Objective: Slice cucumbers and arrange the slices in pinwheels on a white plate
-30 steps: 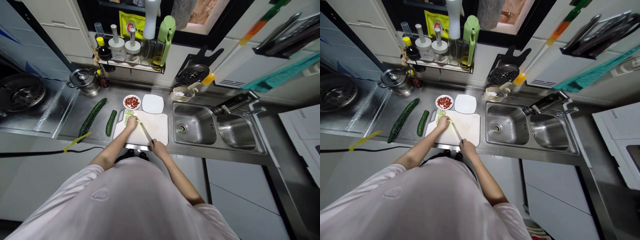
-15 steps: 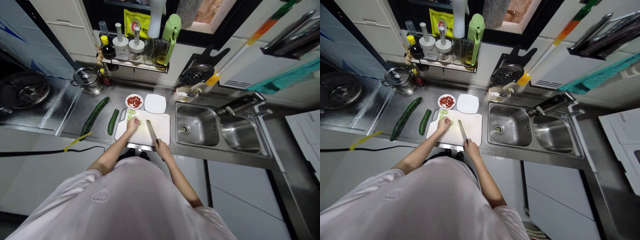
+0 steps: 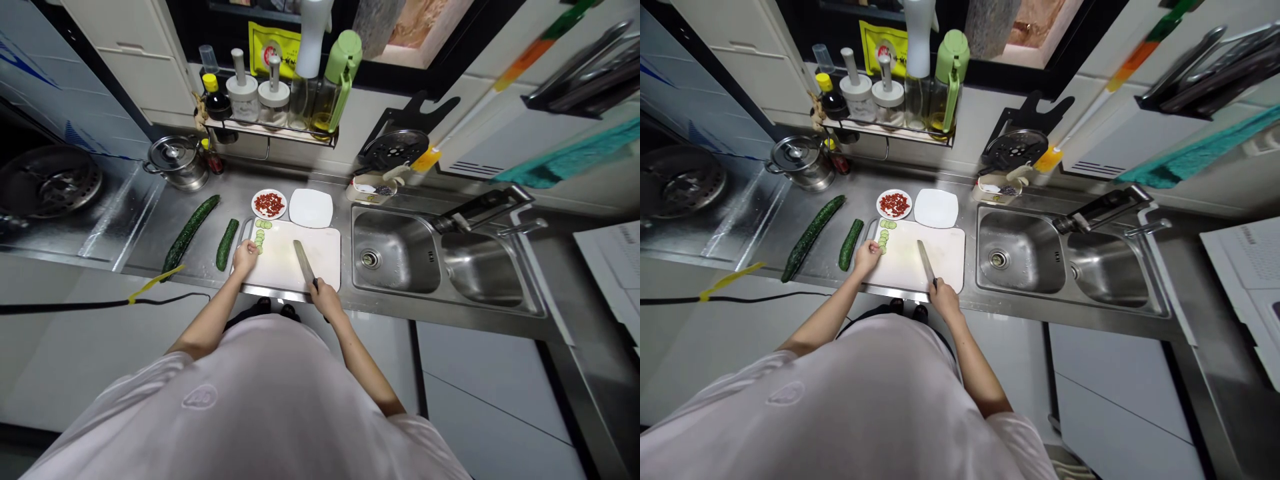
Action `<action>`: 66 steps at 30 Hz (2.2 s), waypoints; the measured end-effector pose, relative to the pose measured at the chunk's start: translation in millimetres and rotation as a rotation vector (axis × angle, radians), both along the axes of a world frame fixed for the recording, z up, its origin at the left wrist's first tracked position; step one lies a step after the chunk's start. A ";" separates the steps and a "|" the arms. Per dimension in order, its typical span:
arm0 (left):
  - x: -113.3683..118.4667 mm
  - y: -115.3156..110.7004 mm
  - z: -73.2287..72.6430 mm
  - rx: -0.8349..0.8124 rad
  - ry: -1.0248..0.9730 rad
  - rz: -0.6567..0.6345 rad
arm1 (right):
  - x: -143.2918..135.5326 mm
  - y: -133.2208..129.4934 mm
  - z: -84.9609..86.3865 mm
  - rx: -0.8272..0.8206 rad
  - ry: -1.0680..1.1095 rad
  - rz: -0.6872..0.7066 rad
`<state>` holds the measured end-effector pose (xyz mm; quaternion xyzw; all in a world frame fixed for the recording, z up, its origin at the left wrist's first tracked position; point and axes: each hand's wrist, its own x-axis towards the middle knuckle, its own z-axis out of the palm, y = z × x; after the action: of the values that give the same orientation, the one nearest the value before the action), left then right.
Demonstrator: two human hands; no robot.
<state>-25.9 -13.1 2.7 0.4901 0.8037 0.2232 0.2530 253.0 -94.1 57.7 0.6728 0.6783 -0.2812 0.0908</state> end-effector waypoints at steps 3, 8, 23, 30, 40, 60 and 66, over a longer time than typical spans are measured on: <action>-4.5 -0.5 -0.4 -0.013 0.019 0.004 | -0.1 -0.4 0.2 -0.010 0.001 -0.004; -6.2 -0.9 1.0 -0.035 0.077 -0.010 | -0.9 -1.8 1.2 -0.014 -0.002 -0.002; -5.4 -0.2 -4.8 0.033 0.134 -0.101 | -4.0 -2.1 1.2 -0.003 0.011 -0.001; -6.0 -1.8 -2.2 0.016 0.174 -0.133 | -6.5 -1.4 2.3 -0.005 0.000 -0.004; 13.1 37.6 7.9 0.093 0.169 -0.151 | -4.2 -1.6 1.1 0.006 0.006 -0.010; 26.6 86.2 5.8 0.027 0.287 -0.199 | -1.5 -0.5 5.6 -0.002 0.009 -0.036; 26.9 90.0 1.9 0.079 0.190 -0.155 | -1.1 1.2 2.3 0.006 0.012 -0.032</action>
<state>1.0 76.9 4.6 0.5790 0.7746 0.1870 0.1727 251.8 -92.8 60.0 0.6820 0.6688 -0.2847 0.0804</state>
